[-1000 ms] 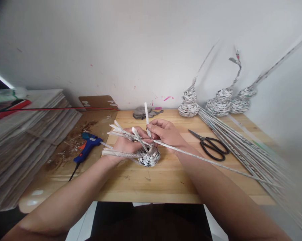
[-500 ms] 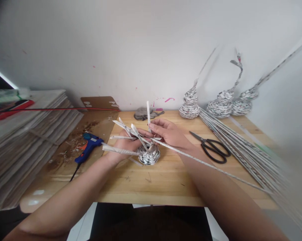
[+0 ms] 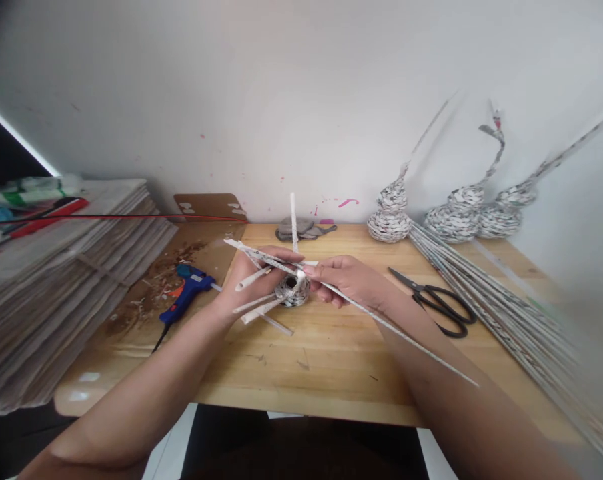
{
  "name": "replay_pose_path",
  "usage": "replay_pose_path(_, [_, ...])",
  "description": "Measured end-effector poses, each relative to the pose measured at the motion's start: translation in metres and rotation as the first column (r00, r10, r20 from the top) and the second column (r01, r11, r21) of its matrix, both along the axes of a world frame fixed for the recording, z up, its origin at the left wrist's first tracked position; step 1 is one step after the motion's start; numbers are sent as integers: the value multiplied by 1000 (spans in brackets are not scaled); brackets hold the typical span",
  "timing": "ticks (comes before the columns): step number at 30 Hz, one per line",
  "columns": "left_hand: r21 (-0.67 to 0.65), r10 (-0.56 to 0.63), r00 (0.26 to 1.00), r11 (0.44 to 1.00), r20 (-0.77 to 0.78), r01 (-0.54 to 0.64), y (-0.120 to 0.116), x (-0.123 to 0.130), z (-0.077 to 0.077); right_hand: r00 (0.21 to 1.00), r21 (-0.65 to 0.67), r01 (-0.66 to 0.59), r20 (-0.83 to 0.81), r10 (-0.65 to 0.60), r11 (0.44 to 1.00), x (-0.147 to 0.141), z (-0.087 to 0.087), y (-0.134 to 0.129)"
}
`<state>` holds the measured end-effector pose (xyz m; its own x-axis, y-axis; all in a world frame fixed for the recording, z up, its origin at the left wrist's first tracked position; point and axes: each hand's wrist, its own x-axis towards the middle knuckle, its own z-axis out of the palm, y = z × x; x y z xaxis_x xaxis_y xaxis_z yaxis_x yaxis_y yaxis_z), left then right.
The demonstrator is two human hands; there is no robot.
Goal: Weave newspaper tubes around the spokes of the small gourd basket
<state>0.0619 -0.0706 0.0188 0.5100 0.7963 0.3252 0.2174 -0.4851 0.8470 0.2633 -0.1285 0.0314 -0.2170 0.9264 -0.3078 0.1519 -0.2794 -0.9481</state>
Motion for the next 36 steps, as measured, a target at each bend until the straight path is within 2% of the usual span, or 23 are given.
replay_pose_path(2, [-41, -8, 1000, 999, 23, 9, 2, 1, -3, 999, 68, 19, 46, -22, 998, 1, 2, -2])
replay_pose_path(5, [-149, -18, 997, 988, 69, 28, 3, 2, -4, 979, 168, -2, 201, -32, 986, 4, 4, -5])
replay_pose_path(10, [-282, -21, 995, 958, 98, 48, 4, 3, 3, 898, 327, -59, 430, -93, 943, 8, 5, -6])
replay_pose_path(13, [-318, -40, 992, 945, 118, 76, 3, 2, 5, 866, 388, -87, 485, -123, 917, 9, 7, -6])
replay_pose_path(17, [-367, -44, 990, 926, 136, 92, 4, 3, -2, 862, 402, -95, 490, -126, 911, 9, 8, -6])
replay_pose_path(20, [-382, 2, 988, 922, 156, 59, 7, 5, -12, 909, 326, -61, 409, -83, 943, 9, 8, -5])
replay_pose_path(23, [-386, 64, 972, 922, 227, 29, 11, 7, -20, 974, 185, 0, 223, -42, 983, 10, 8, -3])
replay_pose_path(25, [-411, 109, 949, 911, 296, 23, 13, 7, -23, 997, 111, 53, 57, -59, 992, 11, 5, 1])
replay_pose_path(28, [-453, 186, 909, 892, 374, 4, 14, 7, -23, 980, 49, 140, -150, -131, 989, 8, -5, 7])
replay_pose_path(32, [-427, 247, 883, 902, 400, -59, 10, 10, -16, 959, 137, 164, -253, -125, 977, -12, -20, 10])
replay_pose_path(34, [-422, 249, 886, 904, 390, -68, 5, 12, -14, 935, 216, 265, -297, -195, 940, -24, -26, 9])
replay_pose_path(36, [-430, 240, 890, 901, 388, -56, 0, 14, -14, 891, 221, 389, -336, -305, 894, -35, -29, 7])
